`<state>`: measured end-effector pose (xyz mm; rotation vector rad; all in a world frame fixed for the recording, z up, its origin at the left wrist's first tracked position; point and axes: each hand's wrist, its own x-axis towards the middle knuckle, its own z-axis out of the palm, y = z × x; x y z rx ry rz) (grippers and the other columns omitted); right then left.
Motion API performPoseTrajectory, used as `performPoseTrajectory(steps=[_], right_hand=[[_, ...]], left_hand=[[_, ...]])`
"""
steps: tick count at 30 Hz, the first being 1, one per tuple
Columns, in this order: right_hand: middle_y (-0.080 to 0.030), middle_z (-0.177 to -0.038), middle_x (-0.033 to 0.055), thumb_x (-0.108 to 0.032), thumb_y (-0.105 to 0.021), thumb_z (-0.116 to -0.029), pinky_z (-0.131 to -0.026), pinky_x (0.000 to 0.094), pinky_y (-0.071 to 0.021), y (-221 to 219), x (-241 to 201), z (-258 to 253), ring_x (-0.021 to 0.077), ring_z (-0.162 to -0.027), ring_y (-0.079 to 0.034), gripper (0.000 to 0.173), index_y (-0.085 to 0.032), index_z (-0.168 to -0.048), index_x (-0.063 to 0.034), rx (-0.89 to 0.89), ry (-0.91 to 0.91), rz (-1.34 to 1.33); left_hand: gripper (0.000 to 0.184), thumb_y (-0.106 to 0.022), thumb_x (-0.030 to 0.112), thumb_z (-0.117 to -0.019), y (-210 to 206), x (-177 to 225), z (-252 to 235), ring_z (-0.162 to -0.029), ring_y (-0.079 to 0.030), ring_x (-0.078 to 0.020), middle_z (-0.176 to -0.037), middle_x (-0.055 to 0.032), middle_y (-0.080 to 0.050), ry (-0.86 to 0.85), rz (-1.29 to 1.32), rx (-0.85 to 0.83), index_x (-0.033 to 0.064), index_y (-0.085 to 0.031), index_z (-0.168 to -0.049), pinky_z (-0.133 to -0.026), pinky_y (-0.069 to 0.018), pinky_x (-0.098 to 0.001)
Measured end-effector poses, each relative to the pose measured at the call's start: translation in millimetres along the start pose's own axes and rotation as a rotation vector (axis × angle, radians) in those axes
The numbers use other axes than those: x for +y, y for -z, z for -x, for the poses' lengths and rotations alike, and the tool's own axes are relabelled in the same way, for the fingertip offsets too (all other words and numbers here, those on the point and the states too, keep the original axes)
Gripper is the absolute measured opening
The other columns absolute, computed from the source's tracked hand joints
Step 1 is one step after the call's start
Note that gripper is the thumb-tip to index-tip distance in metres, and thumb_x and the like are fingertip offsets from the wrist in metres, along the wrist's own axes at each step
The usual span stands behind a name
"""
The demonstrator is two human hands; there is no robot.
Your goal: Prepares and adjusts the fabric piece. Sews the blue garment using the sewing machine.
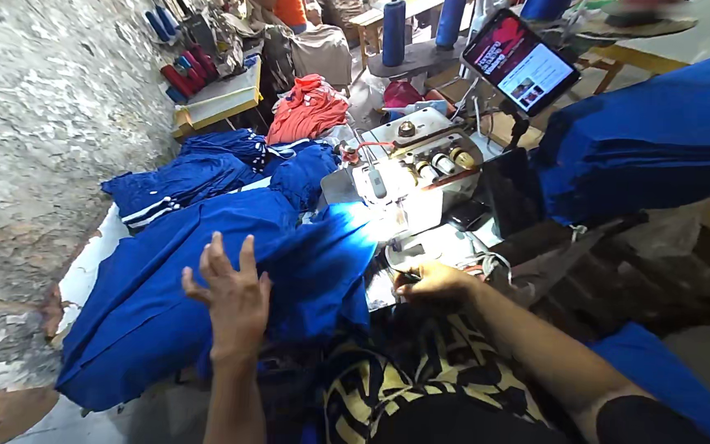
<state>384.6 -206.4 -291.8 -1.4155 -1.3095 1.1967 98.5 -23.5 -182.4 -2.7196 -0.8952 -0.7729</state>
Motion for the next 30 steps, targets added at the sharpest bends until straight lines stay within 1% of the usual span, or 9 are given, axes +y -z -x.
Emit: performPoseTrajectory(steps=[3,5,7,9,13,17,22,26,30], right_hand=[[-0.062,-0.09,0.0084,-0.008,-0.06,-0.098,-0.076,0.0263,-0.0477,-3.5,4.0,-1.6,0.0074,-0.079,-0.055,0.016,-0.065,-0.103,0.0065,0.259,-0.01,0.123],[-0.061,-0.083,0.0051,-0.014,-0.06,-0.1,-0.072,0.0238,-0.0473,-8.8,6.0,-7.8,0.0045,-0.074,-0.054,0.02,-0.067,-0.095,0.0044,0.433,0.062,0.11],[-0.066,-0.083,-0.001,-0.016,-0.064,-0.0967,-0.072,0.0179,-0.0506,-22.0,8.2,-20.7,-0.0022,-0.074,-0.058,0.018,-0.07,-0.092,0.0006,0.51,0.201,0.015],[-0.068,-0.086,-0.0007,-0.017,-0.07,-0.0922,-0.074,0.018,-0.0512,-42.3,7.7,-34.6,-0.0023,-0.077,-0.06,0.017,-0.071,-0.092,0.0,0.53,0.289,-0.071],[-0.056,-0.078,0.0047,-0.031,-0.082,-0.0802,-0.065,0.0289,-0.0436,-86.8,-1.9,-53.7,0.0094,-0.07,-0.051,0.039,-0.06,-0.088,0.001,0.744,0.148,0.02],[-0.057,-0.087,0.0142,-0.004,-0.068,-0.0827,-0.074,0.0412,-0.0468,-90.6,-10.7,-44.9,0.0233,-0.082,-0.056,0.019,-0.059,-0.096,0.0053,0.536,-0.069,0.067],[-0.048,-0.071,-0.0011,0.001,-0.061,-0.0864,-0.053,0.0254,-0.0393,-59.6,-9.8,-1.4,0.0064,-0.057,-0.045,0.01,-0.055,-0.088,-0.0061,0.388,-0.221,-0.11],[-0.049,-0.076,0.0001,0.005,-0.054,-0.087,-0.054,0.026,-0.038,-38.4,-3.2,4.0,0.0066,-0.06,-0.044,0.013,-0.056,-0.095,-0.005,0.281,-0.224,-0.059],[-0.049,-0.075,-0.0023,0.004,-0.055,-0.09,-0.048,0.019,-0.0362,-33.3,-5.2,-9.4,0.0023,-0.054,-0.042,0.015,-0.053,-0.104,-0.0027,0.356,-0.105,-0.262]], left_hand=[[0.022,-0.061,0.005,-0.0944,-29.2,53.5,32.6,-0.107,-0.068,-0.0401,-0.113,-0.0237,-0.07,-0.051,0.32,-0.125,-0.0023,-0.073,-0.111,-0.092,-0.0532,-0.0576],[0.023,-0.06,0.014,-0.1011,-49.6,79.6,66.2,-0.095,-0.072,-0.0272,-0.102,-0.0169,-0.073,0.027,0.686,-0.697,-0.0031,-0.072,-0.112,-0.089,-0.0574,-0.0463],[0.036,-0.06,0.021,-0.1034,-80.3,85.6,92.8,-0.096,-0.071,-0.031,-0.107,-0.0219,-0.072,0.259,0.829,-1.1,-0.0067,-0.065,-0.126,-0.092,-0.0549,-0.0494],[0.038,-0.056,0.022,-0.106,-98.0,87.8,120.0,-0.093,-0.071,-0.0321,-0.107,-0.0242,-0.07,0.621,0.875,-0.923,-0.0077,-0.058,-0.13,-0.088,-0.0578,-0.0492],[0.036,-0.052,0.024,-0.1076,-105.9,100.7,140.7,-0.054,-0.062,-0.0135,-0.078,-0.0116,-0.064,0.998,0.905,-0.116,-0.0104,-0.053,-0.117,-0.052,-0.0564,-0.0309],[0.033,-0.064,0.018,-0.1021,-112.3,106.8,130.8,-0.057,-0.069,-0.0147,-0.082,-0.0144,-0.071,1.107,0.941,-0.073,-0.0116,-0.057,-0.116,-0.055,-0.0597,-0.0309],[0.015,-0.051,-0.004,-0.0973,-117.9,120.1,137.8,-0.085,-0.066,-0.0046,-0.094,-0.0017,-0.067,1.061,1.441,0.166,-0.0057,-0.058,-0.11,-0.083,-0.0572,-0.0241],[0.019,-0.047,0.005,-0.0849,-103.2,137.2,138.3,-0.081,-0.074,-0.0144,-0.081,-0.0044,-0.074,1.358,2.136,0.221,0.008,-0.066,-0.088,-0.077,-0.062,-0.0332],[0.023,-0.044,0.007,-0.094,-92.8,139.0,126.7,-0.081,-0.075,-0.0162,-0.084,-0.0067,-0.075,1.422,2.188,0.217,0.0076,-0.066,-0.09,-0.075,-0.0631,-0.0332]])
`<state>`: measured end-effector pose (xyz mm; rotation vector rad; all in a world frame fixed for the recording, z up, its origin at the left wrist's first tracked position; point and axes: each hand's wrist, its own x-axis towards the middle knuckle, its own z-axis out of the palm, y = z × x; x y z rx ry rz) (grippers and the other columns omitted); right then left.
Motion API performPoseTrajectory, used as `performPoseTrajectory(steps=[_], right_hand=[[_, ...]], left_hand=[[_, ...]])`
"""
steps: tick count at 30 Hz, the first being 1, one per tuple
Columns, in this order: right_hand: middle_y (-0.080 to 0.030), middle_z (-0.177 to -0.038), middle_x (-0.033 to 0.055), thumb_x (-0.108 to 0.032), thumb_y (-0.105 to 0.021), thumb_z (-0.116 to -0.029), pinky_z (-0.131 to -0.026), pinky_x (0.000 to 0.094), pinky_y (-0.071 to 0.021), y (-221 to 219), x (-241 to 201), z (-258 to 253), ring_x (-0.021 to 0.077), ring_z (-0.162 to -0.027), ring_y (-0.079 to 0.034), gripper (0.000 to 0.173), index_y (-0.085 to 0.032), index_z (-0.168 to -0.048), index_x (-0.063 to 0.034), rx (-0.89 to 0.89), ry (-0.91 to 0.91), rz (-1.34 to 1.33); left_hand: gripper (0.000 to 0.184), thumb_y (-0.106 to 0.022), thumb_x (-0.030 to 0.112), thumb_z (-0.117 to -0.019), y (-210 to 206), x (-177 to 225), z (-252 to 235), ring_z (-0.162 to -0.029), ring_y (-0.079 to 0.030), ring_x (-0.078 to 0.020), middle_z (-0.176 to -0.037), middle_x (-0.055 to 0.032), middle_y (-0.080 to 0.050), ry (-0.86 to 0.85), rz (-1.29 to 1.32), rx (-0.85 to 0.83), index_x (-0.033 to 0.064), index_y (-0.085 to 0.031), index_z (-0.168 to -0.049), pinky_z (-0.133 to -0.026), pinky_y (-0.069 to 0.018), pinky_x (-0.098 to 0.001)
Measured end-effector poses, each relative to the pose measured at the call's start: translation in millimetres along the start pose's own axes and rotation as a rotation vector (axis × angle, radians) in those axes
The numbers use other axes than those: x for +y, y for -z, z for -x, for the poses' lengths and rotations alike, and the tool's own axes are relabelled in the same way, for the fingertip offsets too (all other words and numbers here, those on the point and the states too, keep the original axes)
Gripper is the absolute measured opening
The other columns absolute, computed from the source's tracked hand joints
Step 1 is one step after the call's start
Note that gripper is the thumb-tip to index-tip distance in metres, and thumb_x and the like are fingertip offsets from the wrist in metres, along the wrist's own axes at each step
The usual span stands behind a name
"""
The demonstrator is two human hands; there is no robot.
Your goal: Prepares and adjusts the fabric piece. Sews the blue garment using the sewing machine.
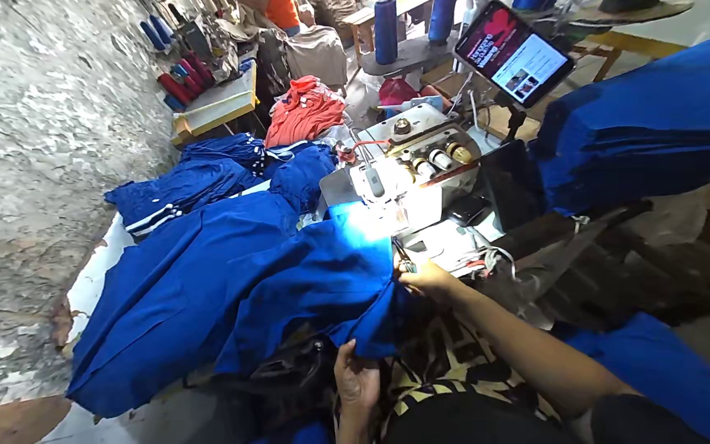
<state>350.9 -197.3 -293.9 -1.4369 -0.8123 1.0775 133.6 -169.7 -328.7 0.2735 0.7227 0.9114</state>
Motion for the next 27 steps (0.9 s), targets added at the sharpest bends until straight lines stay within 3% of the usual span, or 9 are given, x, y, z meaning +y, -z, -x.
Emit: performPoseTrajectory(steps=[2,4,6,11,14,17,20,24,27], right_hand=[[-0.049,-0.071,-0.0045,-0.009,-0.065,-0.0943,-0.046,0.0158,-0.0369,1.4,-3.3,-6.9,-0.0003,-0.05,-0.043,0.021,-0.051,-0.109,-0.0042,-0.015,-0.008,-0.051],[-0.056,-0.08,-0.0017,-0.02,-0.076,-0.0878,-0.065,0.0215,-0.0474,7.1,2.8,-10.7,0.0031,-0.066,-0.053,0.039,-0.056,-0.116,-0.0012,-0.065,0.078,0.147],[-0.063,-0.094,0.0097,-0.018,-0.081,-0.0855,-0.081,0.0335,-0.0504,9.2,7.1,-5.1,0.0139,-0.083,-0.059,0.045,-0.059,-0.118,0.0046,-0.106,0.089,0.312],[-0.069,-0.102,0.0132,-0.006,-0.073,-0.0901,-0.085,0.0321,-0.0535,1.6,25.6,28.9,0.015,-0.089,-0.065,0.026,-0.067,-0.113,0.0044,0.074,0.102,0.351],[-0.073,-0.104,0.0149,-0.008,-0.067,-0.0947,-0.091,0.0336,-0.0532,1.3,28.8,45.1,0.0166,-0.095,-0.068,0.022,-0.071,-0.112,0.0042,0.167,0.168,0.364],[-0.073,-0.095,0.012,-0.008,-0.064,-0.0946,-0.083,0.028,-0.0537,8.4,23.4,60.3,0.0116,-0.086,-0.067,0.017,-0.073,-0.104,0.0032,0.208,0.276,0.39],[-0.072,-0.09,0.012,-0.007,-0.066,-0.0933,-0.079,0.0287,-0.0532,25.1,31.4,68.8,0.0118,-0.082,-0.065,0.014,-0.074,-0.099,0.0034,0.225,0.247,0.43],[-0.071,-0.085,0.0128,-0.007,-0.066,-0.0903,-0.074,0.0289,-0.0541,33.0,37.3,75.9,0.0142,-0.077,-0.065,0.014,-0.074,-0.094,0.0033,0.338,0.335,0.482],[-0.071,-0.081,0.0136,-0.012,-0.066,-0.0893,-0.07,0.0321,-0.0549,36.2,32.7,63.9,0.0172,-0.072,-0.067,0.017,-0.075,-0.091,0.003,0.43,0.437,0.552]], left_hand=[[0.024,-0.042,0.016,-0.1051,-2.8,4.6,-2.6,-0.087,-0.075,-0.0157,-0.092,-0.0054,-0.075,0.039,-0.104,-0.009,0.0086,-0.065,-0.101,-0.079,-0.0635,-0.0334],[0.019,-0.044,0.016,-0.1086,-1.6,5.6,-7.2,-0.092,-0.073,-0.0161,-0.099,-0.0062,-0.074,0.064,-0.27,0.0,0.0064,-0.059,-0.115,-0.082,-0.0624,-0.0341],[0.018,-0.048,0.01,-0.1067,-0.9,3.4,-7.7,-0.094,-0.073,-0.0165,-0.103,-0.0079,-0.073,0.012,-0.383,0.009,0.003,-0.056,-0.122,-0.085,-0.0616,-0.0347],[0.023,-0.049,0.002,-0.1036,6.8,-7.6,-13.2,-0.1,-0.067,-0.0157,-0.11,-0.0091,-0.066,-0.103,-0.416,0.055,-0.0007,-0.05,-0.127,-0.09,-0.0573,-0.0342],[0.018,-0.042,0.005,-0.1001,-0.7,-10.0,-14.2,-0.093,-0.07,-0.0153,-0.098,-0.005,-0.07,0.028,-0.221,0.034,0.007,-0.056,-0.11,-0.085,-0.0591,-0.034],[0.019,-0.047,0.012,-0.0982,-16.8,-10.1,-10.3,-0.087,-0.074,-0.0155,-0.09,-0.0044,-0.074,0.157,-0.153,-0.091,0.01,-0.066,-0.097,-0.08,-0.0624,-0.0352],[0.02,-0.052,0.001,-0.0823,-13.9,-22.1,-5.9,-0.071,-0.072,-0.0094,-0.075,-0.0008,-0.073,0.146,-0.406,-0.151,0.0117,-0.069,-0.079,-0.068,-0.0606,-0.0286],[0.011,-0.063,0.004,-0.0933,0.3,-39.8,-5.3,-0.091,-0.072,-0.0075,-0.092,-0.0018,-0.075,-0.121,-0.833,-0.235,-0.0004,-0.068,-0.101,-0.088,-0.0593,-0.0303],[0.035,-0.059,0.022,-0.1039,-28.8,-27.9,1.0,-0.112,-0.066,-0.0162,-0.115,-0.0173,-0.071,-0.147,-1.299,-0.191,-0.0086,-0.067,-0.119,-0.103,-0.0489,-0.0372]])
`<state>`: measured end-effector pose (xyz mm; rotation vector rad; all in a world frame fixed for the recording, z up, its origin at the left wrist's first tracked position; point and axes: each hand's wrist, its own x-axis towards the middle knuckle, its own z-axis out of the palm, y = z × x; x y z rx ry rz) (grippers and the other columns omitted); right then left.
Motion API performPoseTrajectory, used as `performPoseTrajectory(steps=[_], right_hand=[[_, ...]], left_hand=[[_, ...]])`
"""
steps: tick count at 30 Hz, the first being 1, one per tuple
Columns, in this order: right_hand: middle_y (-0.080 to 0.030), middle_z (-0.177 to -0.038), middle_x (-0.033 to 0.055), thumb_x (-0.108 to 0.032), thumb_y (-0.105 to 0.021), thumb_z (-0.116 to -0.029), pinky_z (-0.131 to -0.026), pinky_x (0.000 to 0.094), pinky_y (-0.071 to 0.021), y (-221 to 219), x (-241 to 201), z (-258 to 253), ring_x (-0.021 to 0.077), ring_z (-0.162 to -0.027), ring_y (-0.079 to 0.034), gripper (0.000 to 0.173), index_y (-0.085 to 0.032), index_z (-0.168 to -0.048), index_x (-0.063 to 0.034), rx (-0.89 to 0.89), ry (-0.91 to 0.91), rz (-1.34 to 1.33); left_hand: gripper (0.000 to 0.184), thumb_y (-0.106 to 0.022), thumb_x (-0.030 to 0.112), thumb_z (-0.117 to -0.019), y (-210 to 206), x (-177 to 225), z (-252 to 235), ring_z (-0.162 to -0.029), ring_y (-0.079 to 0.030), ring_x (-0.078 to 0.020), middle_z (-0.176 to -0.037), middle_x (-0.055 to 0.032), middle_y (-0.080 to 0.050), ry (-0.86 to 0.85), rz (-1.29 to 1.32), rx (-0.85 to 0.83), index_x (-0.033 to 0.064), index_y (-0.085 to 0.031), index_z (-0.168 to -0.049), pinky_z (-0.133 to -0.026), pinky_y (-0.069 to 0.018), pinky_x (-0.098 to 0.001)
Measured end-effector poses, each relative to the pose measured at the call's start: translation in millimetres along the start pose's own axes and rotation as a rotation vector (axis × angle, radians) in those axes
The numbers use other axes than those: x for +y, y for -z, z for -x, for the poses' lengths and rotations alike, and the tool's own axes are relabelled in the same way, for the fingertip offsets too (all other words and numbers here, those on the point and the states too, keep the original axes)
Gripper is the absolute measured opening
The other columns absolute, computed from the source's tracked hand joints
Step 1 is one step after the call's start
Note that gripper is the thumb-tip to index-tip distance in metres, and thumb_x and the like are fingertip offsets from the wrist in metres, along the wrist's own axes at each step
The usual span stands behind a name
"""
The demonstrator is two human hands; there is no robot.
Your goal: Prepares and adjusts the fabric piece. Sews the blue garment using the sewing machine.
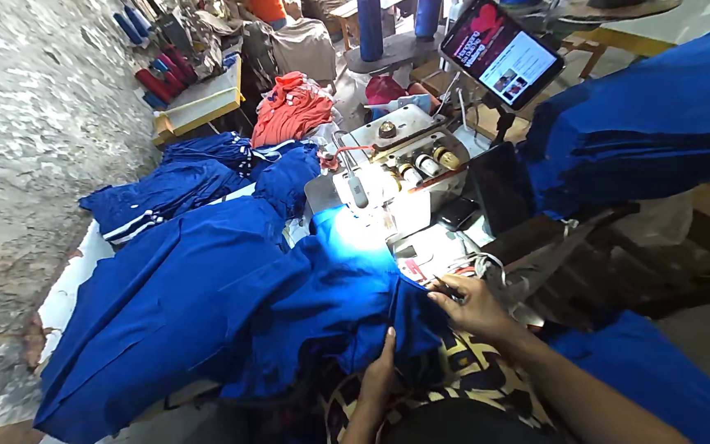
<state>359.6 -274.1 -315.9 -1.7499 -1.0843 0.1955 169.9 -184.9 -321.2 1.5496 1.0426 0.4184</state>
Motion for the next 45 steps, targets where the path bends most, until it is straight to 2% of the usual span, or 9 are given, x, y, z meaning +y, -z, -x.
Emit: performPoseTrajectory(steps=[5,11,13,15,18,22,29,39,45], right_hand=[[-0.072,-0.082,0.0153,-0.012,-0.066,-0.0912,-0.069,0.0348,-0.0552,-7.6,-10.4,-36.0,0.0189,-0.072,-0.067,0.019,-0.074,-0.094,0.0047,0.042,-0.006,0.006],[-0.068,-0.08,0.0064,-0.016,-0.065,-0.0932,-0.069,0.0246,-0.0495,-13.5,-16.2,-71.0,0.0051,-0.071,-0.059,0.019,-0.073,-0.095,0.0015,-0.009,-0.071,-0.112],[-0.063,-0.075,-0.0004,-0.017,-0.066,-0.0929,-0.064,0.019,-0.0449,-14.0,-16.0,-74.5,-0.0012,-0.066,-0.053,0.017,-0.071,-0.091,-0.0018,-0.053,-0.107,-0.184],[-0.06,-0.073,-0.0039,-0.019,-0.069,-0.0922,-0.062,0.0175,-0.0435,-14.8,-15.7,-70.9,-0.0027,-0.064,-0.05,0.016,-0.07,-0.09,-0.0034,-0.1,-0.161,-0.244],[-0.063,-0.074,-0.0037,-0.018,-0.072,-0.0905,-0.063,0.0178,-0.0529,-11.6,-18.6,-64.3,-0.0013,-0.062,-0.058,0.015,-0.069,-0.093,-0.0027,-0.145,-0.221,-0.319],[-0.068,-0.084,0.0014,-0.011,-0.075,-0.0861,-0.068,0.021,-0.0577,-1.5,-32.0,-55.4,0.0025,-0.068,-0.065,0.018,-0.069,-0.1,-0.0005,-0.136,-0.225,-0.357],[-0.067,-0.08,0.0005,-0.001,-0.069,-0.0893,-0.064,0.0215,-0.0596,-2.6,-24.9,-57.6,0.0039,-0.062,-0.065,0.025,-0.061,-0.113,0.003,-0.158,-0.296,-0.475],[-0.068,-0.092,0.005,-0.006,-0.063,-0.0933,-0.065,0.0208,-0.0594,-10.3,-26.0,-46.7,0.0029,-0.068,-0.067,0.019,-0.058,-0.108,0.0051,0.008,-0.204,-0.427],[-0.066,-0.094,0.0108,-0.006,-0.065,-0.0935,-0.064,0.0232,-0.0601,-27.6,-35.5,-83.3,0.0073,-0.067,-0.067,0.028,-0.06,-0.117,0.0095,0.039,-0.24,-0.412]], left_hand=[[0.038,-0.047,0.017,-0.1087,3.9,37.3,-14.3,-0.128,-0.058,-0.0216,-0.132,-0.0236,-0.063,-0.04,-0.19,-0.004,-0.0099,-0.06,-0.132,-0.111,-0.0419,-0.0364],[0.03,-0.074,0.018,-0.0907,66.0,46.9,-50.2,-0.084,-0.072,-0.0051,-0.09,-0.0072,-0.075,-0.67,-0.232,0.456,-0.0088,-0.069,-0.103,-0.08,-0.0615,-0.0268],[0.043,-0.065,0.015,-0.0971,107.2,67.2,-67.9,-0.075,-0.07,-0.023,-0.093,-0.0236,-0.072,-0.636,-0.392,0.563,-0.0171,-0.06,-0.125,-0.069,-0.0591,-0.0407],[0.046,-0.058,0.011,-0.1008,126.6,81.8,-76.6,-0.09,-0.069,-0.038,-0.111,-0.0322,-0.068,-0.549,-0.518,0.614,-0.0169,-0.051,-0.137,-0.081,-0.0558,-0.0512],[0.032,-0.065,0.009,-0.0901,77.8,85.4,-67.2,-0.089,-0.067,-0.035,-0.104,-0.0307,-0.065,-0.912,-0.577,0.533,-0.0153,-0.064,-0.111,-0.079,-0.0567,-0.0421],[0.076,-0.077,0.039,-0.0715,-11.8,52.7,-90.7,-0.119,-0.057,-0.0451,-0.124,-0.0285,-0.061,-1.189,-0.753,0.325,-0.0048,-0.059,-0.132,-0.107,-0.0349,-0.0617],[0.039,-0.063,0.006,-0.0784,-23.6,59.5,-121.7,-0.102,-0.062,-0.0348,-0.108,-0.0185,-0.069,-1.102,-0.949,0.684,0.0005,-0.072,-0.116,-0.09,-0.0394,-0.0482],[0.051,-0.074,-0.002,-0.0712,-6.3,96.6,-104.9,-0.107,-0.068,-0.0424,-0.116,-0.0231,-0.072,-1.015,-1.084,0.359,-0.0024,-0.072,-0.122,-0.089,-0.049,-0.0591],[0.034,-0.06,-0.007,-0.0847,36.6,113.1,-112.7,-0.104,-0.073,-0.0387,-0.106,-0.0135,-0.078,-1.099,-0.998,0.143,0.0096,-0.081,-0.105,-0.104,-0.0344,-0.0766]])
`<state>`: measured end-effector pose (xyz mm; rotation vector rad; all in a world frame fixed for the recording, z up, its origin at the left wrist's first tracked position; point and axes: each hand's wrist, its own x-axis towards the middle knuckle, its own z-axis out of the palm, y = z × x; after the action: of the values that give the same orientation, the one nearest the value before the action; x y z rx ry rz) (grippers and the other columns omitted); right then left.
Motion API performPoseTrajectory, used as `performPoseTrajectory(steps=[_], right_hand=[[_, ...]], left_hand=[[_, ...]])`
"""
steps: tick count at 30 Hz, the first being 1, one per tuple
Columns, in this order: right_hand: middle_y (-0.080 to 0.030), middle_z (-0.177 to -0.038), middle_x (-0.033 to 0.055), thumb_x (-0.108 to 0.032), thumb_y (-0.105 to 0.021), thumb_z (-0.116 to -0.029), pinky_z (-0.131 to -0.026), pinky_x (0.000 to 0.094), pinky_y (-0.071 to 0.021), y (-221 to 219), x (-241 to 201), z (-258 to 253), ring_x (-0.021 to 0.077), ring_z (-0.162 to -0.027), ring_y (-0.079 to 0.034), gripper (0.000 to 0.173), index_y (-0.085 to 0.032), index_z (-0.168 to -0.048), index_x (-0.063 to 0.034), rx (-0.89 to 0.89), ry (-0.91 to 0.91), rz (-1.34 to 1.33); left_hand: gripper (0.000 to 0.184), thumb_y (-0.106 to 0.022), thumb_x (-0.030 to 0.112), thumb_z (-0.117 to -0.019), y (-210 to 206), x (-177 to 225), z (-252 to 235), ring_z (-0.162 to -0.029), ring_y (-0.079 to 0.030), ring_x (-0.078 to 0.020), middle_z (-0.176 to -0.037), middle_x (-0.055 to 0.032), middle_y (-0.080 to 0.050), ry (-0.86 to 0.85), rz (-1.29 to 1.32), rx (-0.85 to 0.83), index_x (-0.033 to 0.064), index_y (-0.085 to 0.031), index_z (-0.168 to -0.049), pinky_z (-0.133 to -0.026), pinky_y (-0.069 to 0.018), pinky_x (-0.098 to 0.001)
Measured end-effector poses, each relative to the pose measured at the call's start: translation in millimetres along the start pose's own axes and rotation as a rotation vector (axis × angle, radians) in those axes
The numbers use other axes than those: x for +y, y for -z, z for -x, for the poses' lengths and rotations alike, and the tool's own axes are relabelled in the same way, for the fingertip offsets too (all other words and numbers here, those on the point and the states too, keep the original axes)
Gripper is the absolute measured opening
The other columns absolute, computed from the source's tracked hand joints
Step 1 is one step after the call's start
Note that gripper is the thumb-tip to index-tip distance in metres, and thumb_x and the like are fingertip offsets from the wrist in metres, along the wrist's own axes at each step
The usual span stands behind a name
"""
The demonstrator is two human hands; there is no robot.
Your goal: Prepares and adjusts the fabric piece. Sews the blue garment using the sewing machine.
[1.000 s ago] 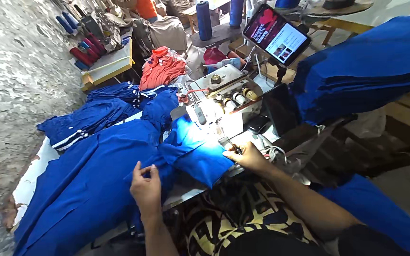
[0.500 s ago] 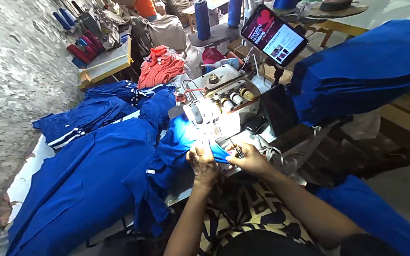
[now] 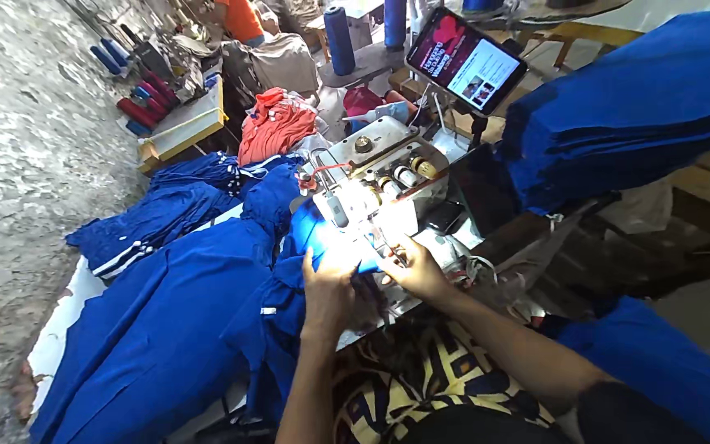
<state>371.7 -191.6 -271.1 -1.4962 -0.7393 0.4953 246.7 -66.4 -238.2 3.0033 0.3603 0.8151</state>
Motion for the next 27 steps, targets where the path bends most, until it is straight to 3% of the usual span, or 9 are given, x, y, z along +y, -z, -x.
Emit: performPoseTrajectory(steps=[3,7,10,15,18,20,23,25,27], right_hand=[[-0.063,-0.08,0.0069,0.005,-0.07,-0.0869,-0.058,0.0244,-0.0603,-16.3,-2.9,-20.4,0.0092,-0.06,-0.066,0.026,-0.055,-0.108,0.008,0.064,-0.099,-0.214],[-0.061,-0.076,0.0037,-0.003,-0.074,-0.0866,-0.053,0.0213,-0.0538,-31.4,12.2,-33.0,0.0046,-0.055,-0.058,0.025,-0.06,-0.106,0.0061,0.183,-0.024,-0.153],[-0.069,-0.092,0.0098,-0.015,-0.077,-0.0854,-0.076,0.0232,-0.0538,-31.4,19.6,-27.0,0.0059,-0.081,-0.063,0.036,-0.065,-0.111,0.0079,0.25,0.144,-0.006],[-0.068,-0.117,0.0256,-0.042,-0.059,-0.0953,-0.095,0.0569,-0.0495,-11.3,-11.2,2.0,0.038,-0.111,-0.066,0.071,-0.047,-0.145,0.0062,0.043,-0.073,0.364],[-0.061,-0.134,0.0268,-0.033,-0.049,-0.1043,-0.104,0.0531,-0.0454,-3.3,-36.5,9.8,0.0378,-0.124,-0.061,0.063,-0.036,-0.153,0.006,-0.143,-0.115,0.506],[-0.062,-0.132,0.0267,-0.025,-0.053,-0.1041,-0.103,0.0487,-0.049,-7.0,-33.9,8.7,0.0362,-0.119,-0.064,0.052,-0.048,-0.144,0.0085,-0.125,0.052,0.548],[-0.072,-0.105,0.0248,-0.012,-0.067,-0.0919,-0.086,0.053,-0.0571,-21.9,-15.9,-2.7,0.0396,-0.097,-0.072,0.023,-0.074,-0.105,0.0063,0.108,0.482,0.641],[-0.072,-0.09,0.0224,-0.005,-0.069,-0.0852,-0.075,0.0544,-0.0574,-33.2,-12.0,-13.3,0.0404,-0.087,-0.072,0.01,-0.074,-0.086,0.0034,0.233,0.657,0.746],[-0.072,-0.088,0.0201,-0.003,-0.07,-0.0826,-0.073,0.053,-0.057,-42.0,-13.4,-19.4,0.0388,-0.086,-0.072,0.007,-0.075,-0.085,0.0016,0.279,0.706,0.821]], left_hand=[[0.032,-0.056,-0.012,-0.0834,2.8,-28.7,-14.2,-0.107,-0.071,-0.0417,-0.105,-0.0191,-0.076,0.062,0.146,-0.092,0.0011,-0.079,-0.1,-0.107,-0.0254,-0.0809],[0.024,-0.063,-0.014,-0.0791,-18.1,-62.2,-30.1,-0.1,-0.072,-0.0417,-0.102,-0.0227,-0.075,0.092,0.173,0.011,-0.0035,-0.077,-0.095,-0.093,-0.0513,-0.0646],[0.027,-0.063,-0.016,-0.0818,-27.3,-72.5,-38.4,-0.112,-0.07,-0.0421,-0.112,-0.0228,-0.075,0.124,0.183,0.083,-0.0029,-0.078,-0.1,-0.099,-0.0532,-0.0561],[0.032,-0.055,-0.017,-0.0882,-15.1,-80.3,-41.0,-0.128,-0.06,-0.0433,-0.126,-0.0251,-0.069,0.296,0.144,0.01,-0.0095,-0.073,-0.114,-0.113,-0.043,-0.0553],[0.036,-0.05,-0.014,-0.0917,9.3,-75.9,-33.2,-0.131,-0.059,-0.0425,-0.131,-0.027,-0.066,0.474,0.086,-0.041,-0.0097,-0.069,-0.122,-0.114,-0.0403,-0.0539],[0.035,-0.049,-0.012,-0.093,23.8,-70.0,-23.1,-0.129,-0.059,-0.0433,-0.131,-0.0269,-0.066,0.514,0.043,0.013,-0.0098,-0.069,-0.122,-0.112,-0.042,-0.055],[0.033,-0.05,-0.011,-0.091,40.4,-56.8,-4.9,-0.124,-0.063,-0.0455,-0.127,-0.0268,-0.068,0.496,0.011,0.175,-0.0111,-0.071,-0.117,-0.106,-0.0474,-0.0576],[0.034,-0.049,-0.011,-0.0903,51.1,-39.3,5.7,-0.123,-0.063,-0.0462,-0.126,-0.0282,-0.068,0.488,0.027,0.249,-0.0111,-0.071,-0.116,-0.103,-0.0496,-0.0566],[0.036,-0.047,-0.011,-0.0896,58.7,-18.4,15.9,-0.123,-0.062,-0.0481,-0.124,-0.0291,-0.068,0.481,0.058,0.289,-0.0106,-0.072,-0.115,-0.104,-0.0494,-0.0565]])
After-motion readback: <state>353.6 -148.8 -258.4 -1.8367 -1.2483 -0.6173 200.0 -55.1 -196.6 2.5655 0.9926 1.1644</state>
